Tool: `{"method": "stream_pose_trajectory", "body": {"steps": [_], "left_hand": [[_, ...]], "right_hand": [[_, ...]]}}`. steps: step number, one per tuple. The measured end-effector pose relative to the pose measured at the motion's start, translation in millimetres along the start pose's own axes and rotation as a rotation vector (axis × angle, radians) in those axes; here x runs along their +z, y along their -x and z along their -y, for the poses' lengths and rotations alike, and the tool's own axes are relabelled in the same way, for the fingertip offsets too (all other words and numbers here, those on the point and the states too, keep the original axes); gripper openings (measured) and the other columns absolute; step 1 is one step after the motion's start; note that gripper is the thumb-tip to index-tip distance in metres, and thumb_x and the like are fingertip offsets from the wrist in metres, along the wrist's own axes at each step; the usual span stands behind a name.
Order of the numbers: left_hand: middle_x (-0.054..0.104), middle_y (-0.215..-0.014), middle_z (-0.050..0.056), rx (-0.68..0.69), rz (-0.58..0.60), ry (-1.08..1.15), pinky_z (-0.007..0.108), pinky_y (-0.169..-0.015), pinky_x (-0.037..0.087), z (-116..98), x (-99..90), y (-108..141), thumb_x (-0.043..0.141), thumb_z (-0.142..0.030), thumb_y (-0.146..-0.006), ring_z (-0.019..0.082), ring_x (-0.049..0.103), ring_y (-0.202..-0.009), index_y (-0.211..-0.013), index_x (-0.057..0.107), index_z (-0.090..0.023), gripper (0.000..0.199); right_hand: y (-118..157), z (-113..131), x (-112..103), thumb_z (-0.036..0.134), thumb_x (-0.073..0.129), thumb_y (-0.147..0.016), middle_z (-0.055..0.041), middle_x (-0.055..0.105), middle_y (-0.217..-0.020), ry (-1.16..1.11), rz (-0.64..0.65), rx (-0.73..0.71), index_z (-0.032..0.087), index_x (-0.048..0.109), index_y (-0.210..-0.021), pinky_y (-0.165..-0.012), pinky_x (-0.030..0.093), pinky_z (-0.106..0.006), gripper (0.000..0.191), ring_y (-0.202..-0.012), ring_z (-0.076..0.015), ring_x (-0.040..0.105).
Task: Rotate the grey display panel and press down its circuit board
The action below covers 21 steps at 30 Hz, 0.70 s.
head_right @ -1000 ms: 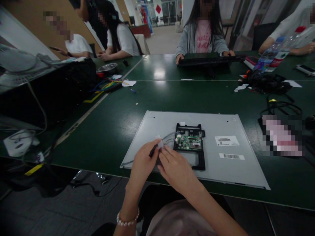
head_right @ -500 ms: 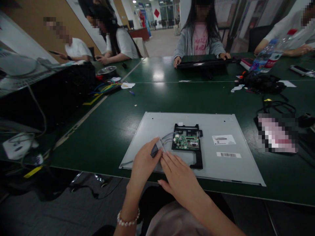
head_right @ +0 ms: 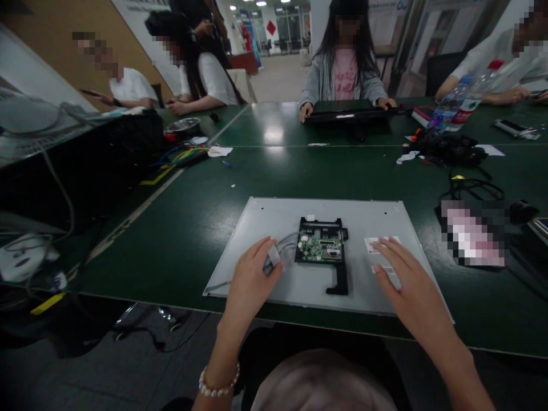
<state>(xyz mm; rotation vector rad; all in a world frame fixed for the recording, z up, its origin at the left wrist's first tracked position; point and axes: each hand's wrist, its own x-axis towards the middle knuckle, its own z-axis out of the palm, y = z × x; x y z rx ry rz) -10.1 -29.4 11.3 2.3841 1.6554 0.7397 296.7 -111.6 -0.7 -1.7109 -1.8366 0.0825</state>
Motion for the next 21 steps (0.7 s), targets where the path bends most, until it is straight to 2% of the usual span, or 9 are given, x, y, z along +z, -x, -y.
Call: {"method": "stream_pose_trajectory", "body": {"steps": [4, 7, 10, 13, 21], "left_hand": [[0.054, -0.138, 0.015, -0.013, -0.089, 0.035, 0.046, -0.109, 0.04, 10.6, -10.7, -3.2, 0.051, -0.033, -0.094, 0.027, 0.05, -0.129, -0.13, 0.053, -0.015, 0.04], [0.053, -0.138, 0.017, -0.082, -0.169, -0.06, 0.048, -0.109, 0.038, 30.0, -17.6, -4.8, 0.049, -0.035, -0.095, 0.029, 0.048, -0.131, -0.13, 0.052, -0.014, 0.042], [0.055, -0.134, 0.02, -0.151, -0.17, -0.138, 0.05, -0.106, 0.04, 52.4, -17.6, -4.7, 0.048, -0.035, -0.095, 0.031, 0.052, -0.126, -0.131, 0.05, -0.012, 0.043], [0.056, -0.133, 0.02, -0.147, -0.112, -0.16, 0.049, -0.103, 0.042, 67.6, -11.0, -4.2, 0.045, -0.035, -0.096, 0.031, 0.054, -0.123, -0.132, 0.048, -0.011, 0.044], [0.052, -0.138, 0.021, -0.14, -0.074, -0.22, 0.051, -0.106, 0.039, 72.6, -1.0, -9.5, 0.045, -0.037, -0.096, 0.033, 0.051, -0.127, -0.134, 0.048, -0.011, 0.046]], "right_hand": [[0.9, -48.7, 0.9, 0.044, 0.043, -0.095, -0.0116, 0.054, -0.142, 0.05, -0.064, 0.121, 0.021, 0.053, -0.134, -0.112, 0.038, -0.05, 0.046, -0.132, -0.0291, 0.05], [3.7, -66.9, 4.8, 0.048, 0.043, -0.094, -0.015, 0.051, -0.143, 0.076, -0.079, 0.182, 0.019, 0.053, -0.133, -0.11, 0.038, -0.051, 0.051, -0.132, -0.0317, 0.049], [5.1, -72.4, 9.1, 0.05, 0.042, -0.094, -0.0161, 0.051, -0.143, 0.079, -0.073, 0.2, 0.017, 0.053, -0.133, -0.11, 0.038, -0.051, 0.053, -0.132, -0.0322, 0.049], [4.0, -73.7, 13.5, 0.05, 0.043, -0.093, -0.0155, 0.051, -0.143, 0.082, -0.065, 0.2, 0.018, 0.053, -0.132, -0.11, 0.038, -0.051, 0.052, -0.132, -0.032, 0.048], [-1.2, -79.8, 17.6, 0.047, 0.046, -0.092, -0.0129, 0.051, -0.144, 0.072, -0.056, 0.22, 0.021, 0.053, -0.133, -0.107, 0.042, -0.051, 0.048, -0.131, -0.0319, 0.049]]}}
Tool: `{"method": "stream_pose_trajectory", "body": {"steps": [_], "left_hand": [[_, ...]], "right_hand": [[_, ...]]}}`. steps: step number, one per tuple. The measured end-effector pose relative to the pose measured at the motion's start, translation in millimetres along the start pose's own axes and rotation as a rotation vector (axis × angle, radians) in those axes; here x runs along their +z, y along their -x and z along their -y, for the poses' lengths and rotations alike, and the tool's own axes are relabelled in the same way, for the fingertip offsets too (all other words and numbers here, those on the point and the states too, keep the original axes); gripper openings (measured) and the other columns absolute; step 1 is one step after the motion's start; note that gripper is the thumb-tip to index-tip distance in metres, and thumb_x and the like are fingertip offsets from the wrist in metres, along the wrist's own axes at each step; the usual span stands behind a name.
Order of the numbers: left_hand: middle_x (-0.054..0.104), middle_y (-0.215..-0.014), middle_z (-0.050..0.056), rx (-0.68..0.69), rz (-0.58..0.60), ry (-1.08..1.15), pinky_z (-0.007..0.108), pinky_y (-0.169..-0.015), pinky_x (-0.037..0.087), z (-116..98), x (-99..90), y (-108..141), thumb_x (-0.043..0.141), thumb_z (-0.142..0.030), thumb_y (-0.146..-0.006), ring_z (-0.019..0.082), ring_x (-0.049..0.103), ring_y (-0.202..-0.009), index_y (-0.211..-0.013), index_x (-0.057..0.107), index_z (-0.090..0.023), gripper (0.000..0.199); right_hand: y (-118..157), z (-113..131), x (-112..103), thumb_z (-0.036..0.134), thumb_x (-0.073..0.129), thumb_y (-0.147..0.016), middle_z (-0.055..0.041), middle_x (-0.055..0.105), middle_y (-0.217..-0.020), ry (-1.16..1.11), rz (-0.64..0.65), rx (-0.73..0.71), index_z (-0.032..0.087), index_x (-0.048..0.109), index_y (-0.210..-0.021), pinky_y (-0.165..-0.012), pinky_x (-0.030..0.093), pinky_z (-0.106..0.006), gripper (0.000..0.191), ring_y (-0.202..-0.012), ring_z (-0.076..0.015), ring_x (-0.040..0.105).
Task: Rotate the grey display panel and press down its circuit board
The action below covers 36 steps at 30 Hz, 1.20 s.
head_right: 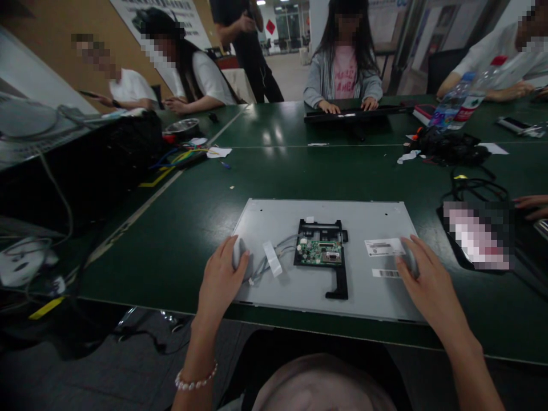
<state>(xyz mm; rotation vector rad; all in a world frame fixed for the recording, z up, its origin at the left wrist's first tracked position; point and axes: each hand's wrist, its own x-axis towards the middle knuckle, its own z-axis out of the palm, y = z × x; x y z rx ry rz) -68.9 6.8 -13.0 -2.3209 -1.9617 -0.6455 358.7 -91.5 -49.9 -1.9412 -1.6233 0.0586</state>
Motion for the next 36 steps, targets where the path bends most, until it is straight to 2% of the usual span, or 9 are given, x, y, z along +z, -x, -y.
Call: {"method": "stream_pose_trajectory", "body": {"steps": [11, 17, 20, 23, 27, 30, 33, 36], "left_hand": [[0.052, -0.137, 0.02, -0.02, -0.025, 0.005, 0.051, -0.106, 0.04, -0.5, -0.6, -7.8, 0.044, -0.036, -0.096, 0.033, 0.051, -0.126, -0.132, 0.05, -0.012, 0.043], [0.055, -0.135, 0.019, -0.016, -0.046, 0.03, 0.052, -0.106, 0.04, -1.0, -5.1, -13.9, 0.044, -0.035, -0.095, 0.033, 0.05, -0.128, -0.13, 0.05, -0.013, 0.042], [0.054, -0.136, 0.019, -0.022, -0.099, 0.042, 0.053, -0.108, 0.038, -1.1, -7.5, -16.0, 0.044, -0.033, -0.096, 0.033, 0.047, -0.132, -0.13, 0.051, -0.013, 0.04], [0.052, -0.14, 0.017, 0.045, -0.171, 0.095, 0.052, -0.112, 0.035, -8.4, -10.7, -15.2, 0.046, -0.027, -0.095, 0.03, 0.043, -0.136, -0.13, 0.052, -0.015, 0.038], [0.061, -0.131, 0.011, 0.213, -0.076, 0.255, 0.044, -0.108, 0.043, -32.2, -11.0, -11.0, 0.046, -0.021, -0.095, 0.023, 0.054, -0.125, -0.123, 0.058, -0.019, 0.03], [0.064, -0.125, 0.01, 0.28, -0.032, 0.307, 0.044, -0.106, 0.045, -49.3, -7.9, -7.8, 0.045, -0.016, -0.093, 0.023, 0.058, -0.119, -0.117, 0.062, -0.019, 0.029], [0.065, -0.124, 0.009, 0.261, -0.028, 0.316, 0.045, -0.106, 0.045, -55.4, -7.3, -4.0, 0.045, -0.012, -0.091, 0.023, 0.058, -0.119, -0.119, 0.061, -0.019, 0.033], [0.065, -0.123, 0.01, 0.184, -0.018, 0.344, 0.043, -0.103, 0.048, -52.5, -8.9, 1.8, 0.045, -0.011, -0.09, 0.023, 0.059, -0.117, -0.121, 0.06, -0.018, 0.035]], "right_hand": [[-6.7, 6.5, 5.8, 0.048, 0.043, -0.093, -0.0153, 0.05, -0.143, 0.032, 0.026, -0.025, 0.018, 0.051, -0.134, -0.111, 0.036, -0.054, 0.051, -0.136, -0.0336, 0.043], [-11.9, 3.2, 9.9, 0.05, 0.042, -0.093, -0.0165, 0.051, -0.141, 0.033, 0.014, -0.091, 0.018, 0.05, -0.135, -0.108, 0.037, -0.058, 0.053, -0.135, -0.0358, 0.043], [-13.8, -0.9, 12.4, 0.05, 0.042, -0.094, -0.0163, 0.051, -0.142, 0.05, 0.023, -0.096, 0.018, 0.049, -0.135, -0.107, 0.038, -0.058, 0.053, -0.135, -0.0354, 0.042], [-14.5, -1.1, 13.1, 0.05, 0.041, -0.094, -0.0166, 0.051, -0.141, 0.059, 0.025, -0.096, 0.017, 0.05, -0.135, -0.108, 0.038, -0.057, 0.053, -0.135, -0.0342, 0.042], [-13.1, 2.7, 12.6, 0.05, 0.04, -0.095, -0.0168, 0.052, -0.141, 0.067, 0.031, -0.103, 0.016, 0.05, -0.135, -0.108, 0.038, -0.056, 0.054, -0.134, -0.0339, 0.043], [-10.4, 4.5, 12.0, 0.05, 0.04, -0.094, -0.0165, 0.052, -0.14, 0.069, 0.029, -0.097, 0.016, 0.051, -0.134, -0.109, 0.037, -0.055, 0.053, -0.134, -0.0339, 0.044], [-7.2, 6.7, 8.8, 0.049, 0.041, -0.095, -0.0161, 0.052, -0.141, 0.061, 0.014, -0.082, 0.017, 0.05, -0.135, -0.109, 0.038, -0.055, 0.052, -0.135, -0.0331, 0.043], [-3.9, 17.0, 1.6, 0.046, 0.041, -0.095, -0.0148, 0.052, -0.142, 0.044, -0.03, -0.071, 0.018, 0.052, -0.134, -0.11, 0.037, -0.053, 0.049, -0.136, -0.0317, 0.044]]}}
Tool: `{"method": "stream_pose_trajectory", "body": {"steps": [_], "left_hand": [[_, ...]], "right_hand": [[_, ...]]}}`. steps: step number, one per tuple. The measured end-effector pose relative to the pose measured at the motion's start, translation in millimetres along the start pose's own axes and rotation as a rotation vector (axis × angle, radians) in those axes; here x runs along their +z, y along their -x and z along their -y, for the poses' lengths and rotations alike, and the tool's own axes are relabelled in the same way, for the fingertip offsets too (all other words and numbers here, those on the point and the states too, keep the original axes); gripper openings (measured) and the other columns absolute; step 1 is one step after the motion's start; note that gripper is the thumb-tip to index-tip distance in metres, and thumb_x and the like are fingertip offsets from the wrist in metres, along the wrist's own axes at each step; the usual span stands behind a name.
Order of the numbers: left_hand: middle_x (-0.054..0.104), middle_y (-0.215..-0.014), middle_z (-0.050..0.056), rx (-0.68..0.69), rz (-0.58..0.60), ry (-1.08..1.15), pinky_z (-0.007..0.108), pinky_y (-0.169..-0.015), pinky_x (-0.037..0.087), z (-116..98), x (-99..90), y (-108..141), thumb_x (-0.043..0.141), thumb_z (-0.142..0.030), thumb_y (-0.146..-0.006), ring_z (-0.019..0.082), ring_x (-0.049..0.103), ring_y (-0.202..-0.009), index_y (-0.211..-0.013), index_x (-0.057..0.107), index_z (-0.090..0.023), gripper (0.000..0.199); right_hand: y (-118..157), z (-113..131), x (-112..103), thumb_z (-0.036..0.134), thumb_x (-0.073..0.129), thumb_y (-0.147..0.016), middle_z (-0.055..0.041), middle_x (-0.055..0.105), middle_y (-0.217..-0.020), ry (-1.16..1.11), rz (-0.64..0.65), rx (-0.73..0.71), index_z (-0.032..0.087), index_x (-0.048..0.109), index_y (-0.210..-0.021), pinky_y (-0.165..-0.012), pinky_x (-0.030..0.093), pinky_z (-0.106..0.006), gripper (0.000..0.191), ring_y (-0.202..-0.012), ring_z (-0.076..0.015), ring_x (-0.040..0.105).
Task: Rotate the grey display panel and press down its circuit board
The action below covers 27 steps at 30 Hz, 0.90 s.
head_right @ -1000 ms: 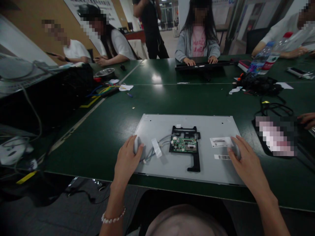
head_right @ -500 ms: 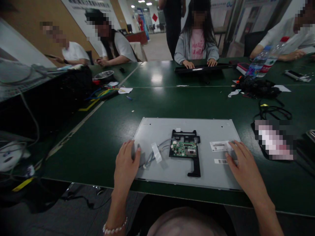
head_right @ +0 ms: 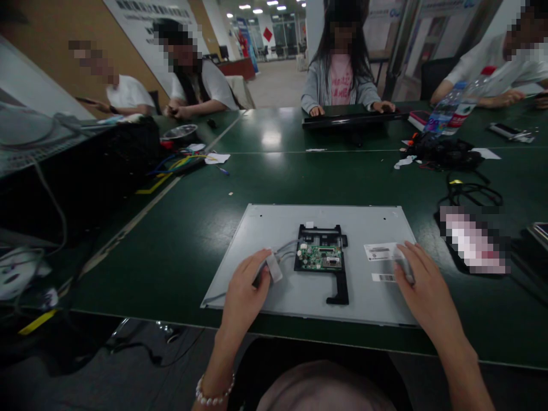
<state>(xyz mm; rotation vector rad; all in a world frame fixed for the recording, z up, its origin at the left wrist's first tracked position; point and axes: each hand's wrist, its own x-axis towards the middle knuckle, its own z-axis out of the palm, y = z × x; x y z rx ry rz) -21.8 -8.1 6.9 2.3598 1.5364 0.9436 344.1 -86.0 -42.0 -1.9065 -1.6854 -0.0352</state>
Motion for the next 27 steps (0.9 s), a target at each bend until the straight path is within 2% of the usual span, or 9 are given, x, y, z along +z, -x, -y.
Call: {"method": "stream_pose_trajectory", "body": {"steps": [3, 6, 10, 14, 19, 27], "left_hand": [[0.065, -0.121, 0.01, -0.055, -0.002, -0.008, 0.042, -0.103, 0.048, 1.8, -1.3, 6.3, 0.046, -0.011, -0.09, 0.023, 0.06, -0.115, -0.122, 0.059, -0.018, 0.036], [0.066, -0.118, 0.01, -0.065, -0.003, -0.031, 0.042, -0.101, 0.048, 0.9, -0.5, 9.8, 0.048, -0.011, -0.089, 0.024, 0.061, -0.112, -0.12, 0.059, -0.016, 0.034], [0.068, -0.114, 0.01, -0.058, 0.014, -0.052, 0.041, -0.098, 0.05, -2.6, -1.8, 13.5, 0.05, -0.011, -0.088, 0.024, 0.063, -0.107, -0.118, 0.06, -0.015, 0.032], [0.068, -0.115, 0.011, -0.046, 0.021, -0.052, 0.041, -0.097, 0.05, -3.6, -5.2, 21.1, 0.05, -0.013, -0.089, 0.025, 0.063, -0.107, -0.121, 0.058, -0.013, 0.032], [0.067, -0.116, 0.012, -0.039, 0.026, -0.044, 0.042, -0.1, 0.048, -0.8, -5.6, 29.0, 0.048, -0.009, -0.088, 0.024, 0.062, -0.11, -0.12, 0.059, -0.013, 0.034], [0.066, -0.121, 0.01, -0.047, 0.075, 0.078, 0.042, -0.103, 0.046, 3.7, -10.6, 26.5, 0.052, -0.011, -0.083, 0.023, 0.061, -0.113, -0.122, 0.059, -0.016, 0.04]], "right_hand": [[0.7, 27.7, -8.7, 0.04, 0.043, -0.096, -0.0113, 0.055, -0.141, -0.057, -0.063, -0.033, 0.021, 0.053, -0.134, -0.111, 0.038, -0.051, 0.044, -0.134, -0.0289, 0.048], [-1.7, 74.7, -13.3, 0.032, 0.044, -0.096, -0.01, 0.058, -0.139, -0.151, -0.041, -0.161, 0.022, 0.054, -0.133, -0.112, 0.04, -0.048, 0.039, -0.131, -0.0254, 0.051], [-8.2, 145.7, -9.3, 0.023, 0.044, -0.096, -0.0073, 0.056, -0.142, -0.25, 0.231, -0.482, 0.02, 0.058, -0.129, -0.113, 0.04, -0.046, 0.036, -0.137, -0.0224, 0.044], [-11.4, 193.4, 5.2, 0.015, 0.041, -0.095, -0.0101, 0.056, -0.142, -0.208, 0.362, -0.707, 0.012, 0.055, -0.135, -0.115, 0.037, -0.045, 0.043, -0.138, -0.0236, 0.043], [-6.8, 212.4, 23.8, 0.014, 0.042, -0.095, -0.0112, 0.056, -0.143, -0.114, 0.395, -0.753, 0.009, 0.055, -0.134, -0.117, 0.032, -0.047, 0.042, -0.138, -0.0262, 0.043], [-1.0, 210.6, 28.9, 0.019, 0.043, -0.098, -0.01, 0.058, -0.141, -0.113, 0.352, -0.734, 0.012, 0.057, -0.133, -0.118, 0.029, -0.047, 0.039, -0.136, -0.0241, 0.045]]}}
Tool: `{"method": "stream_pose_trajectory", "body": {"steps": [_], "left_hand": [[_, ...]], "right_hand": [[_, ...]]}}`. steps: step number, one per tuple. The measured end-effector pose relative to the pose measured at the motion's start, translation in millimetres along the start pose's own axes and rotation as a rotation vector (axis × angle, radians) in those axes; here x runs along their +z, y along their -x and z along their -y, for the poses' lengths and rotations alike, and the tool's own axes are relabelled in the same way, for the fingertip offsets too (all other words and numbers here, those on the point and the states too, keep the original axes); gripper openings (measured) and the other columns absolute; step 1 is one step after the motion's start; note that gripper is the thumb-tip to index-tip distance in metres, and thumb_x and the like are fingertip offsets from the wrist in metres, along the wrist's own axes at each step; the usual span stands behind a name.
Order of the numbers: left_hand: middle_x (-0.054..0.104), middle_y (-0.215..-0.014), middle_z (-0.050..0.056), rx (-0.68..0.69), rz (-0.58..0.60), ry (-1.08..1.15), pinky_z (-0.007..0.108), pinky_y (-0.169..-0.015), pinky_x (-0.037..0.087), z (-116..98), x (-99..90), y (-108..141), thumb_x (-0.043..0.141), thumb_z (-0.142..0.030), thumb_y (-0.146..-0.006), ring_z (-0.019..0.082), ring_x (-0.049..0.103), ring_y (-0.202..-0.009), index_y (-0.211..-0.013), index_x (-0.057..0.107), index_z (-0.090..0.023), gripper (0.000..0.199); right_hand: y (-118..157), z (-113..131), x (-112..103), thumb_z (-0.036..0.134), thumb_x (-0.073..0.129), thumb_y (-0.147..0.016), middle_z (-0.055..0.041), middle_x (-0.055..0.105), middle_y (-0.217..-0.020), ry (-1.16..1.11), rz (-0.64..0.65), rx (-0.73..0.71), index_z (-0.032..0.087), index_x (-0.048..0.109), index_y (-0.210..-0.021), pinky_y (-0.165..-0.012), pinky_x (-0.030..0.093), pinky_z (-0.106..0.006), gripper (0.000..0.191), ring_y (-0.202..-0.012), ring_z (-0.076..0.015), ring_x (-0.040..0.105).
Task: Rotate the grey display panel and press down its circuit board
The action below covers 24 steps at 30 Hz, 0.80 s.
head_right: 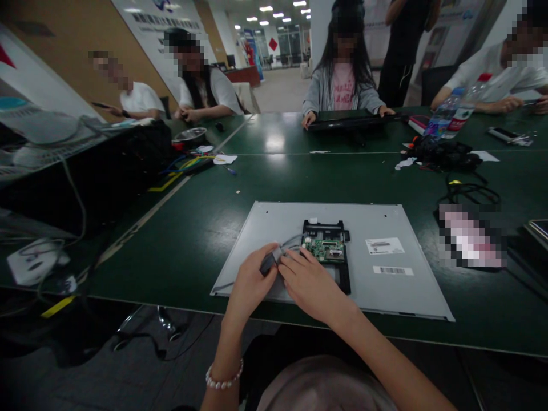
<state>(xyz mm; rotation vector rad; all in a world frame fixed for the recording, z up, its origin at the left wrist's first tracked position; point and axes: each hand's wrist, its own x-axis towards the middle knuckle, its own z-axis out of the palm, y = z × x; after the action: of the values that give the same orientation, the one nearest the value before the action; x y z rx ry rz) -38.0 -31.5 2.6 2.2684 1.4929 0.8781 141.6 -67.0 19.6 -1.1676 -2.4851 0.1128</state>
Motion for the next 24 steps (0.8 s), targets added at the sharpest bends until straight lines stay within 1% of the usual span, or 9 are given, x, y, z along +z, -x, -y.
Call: {"method": "stream_pose_trajectory", "body": {"steps": [6, 12, 17, 24], "left_hand": [[0.065, -0.124, 0.011, -0.02, 0.032, 0.061, 0.043, -0.106, 0.044, 7.2, -1.5, -3.5, 0.053, -0.015, -0.085, 0.024, 0.06, -0.117, -0.123, 0.06, -0.014, 0.039], [0.066, -0.123, 0.011, -0.042, 0.027, 0.096, 0.043, -0.106, 0.045, 10.1, 0.9, -9.5, 0.051, -0.013, -0.085, 0.022, 0.061, -0.116, -0.122, 0.061, -0.016, 0.039], [0.067, -0.121, 0.01, -0.032, 0.001, 0.074, 0.042, -0.105, 0.045, 9.5, 1.7, -12.1, 0.049, -0.014, -0.087, 0.022, 0.061, -0.115, -0.121, 0.062, -0.016, 0.036], [0.067, -0.122, 0.01, -0.003, 0.003, 0.0, 0.043, -0.104, 0.045, 7.4, 4.1, -13.1, 0.049, -0.013, -0.088, 0.023, 0.06, -0.115, -0.121, 0.062, -0.016, 0.036]], "right_hand": [[0.2, -4.0, 5.6, 0.02, 0.044, -0.098, -0.0087, 0.061, -0.137, 0.001, -0.055, -0.006, 0.014, 0.059, -0.131, -0.118, 0.029, -0.046, 0.037, -0.133, -0.0232, 0.048], [-1.7, -9.5, 9.6, 0.019, 0.048, -0.096, -0.0081, 0.064, -0.133, 0.007, -0.072, -0.011, 0.016, 0.061, -0.127, -0.117, 0.031, -0.046, 0.035, -0.131, -0.022, 0.05], [-3.4, -10.3, 9.3, 0.018, 0.049, -0.095, -0.0069, 0.065, -0.13, 0.013, -0.099, -0.02, 0.016, 0.061, -0.125, -0.117, 0.031, -0.045, 0.033, -0.13, -0.0216, 0.05], [-4.1, -10.3, 7.7, 0.017, 0.049, -0.095, -0.0073, 0.067, -0.127, 0.021, -0.109, -0.033, 0.015, 0.063, -0.121, -0.117, 0.032, -0.045, 0.03, -0.128, -0.0225, 0.053]]}}
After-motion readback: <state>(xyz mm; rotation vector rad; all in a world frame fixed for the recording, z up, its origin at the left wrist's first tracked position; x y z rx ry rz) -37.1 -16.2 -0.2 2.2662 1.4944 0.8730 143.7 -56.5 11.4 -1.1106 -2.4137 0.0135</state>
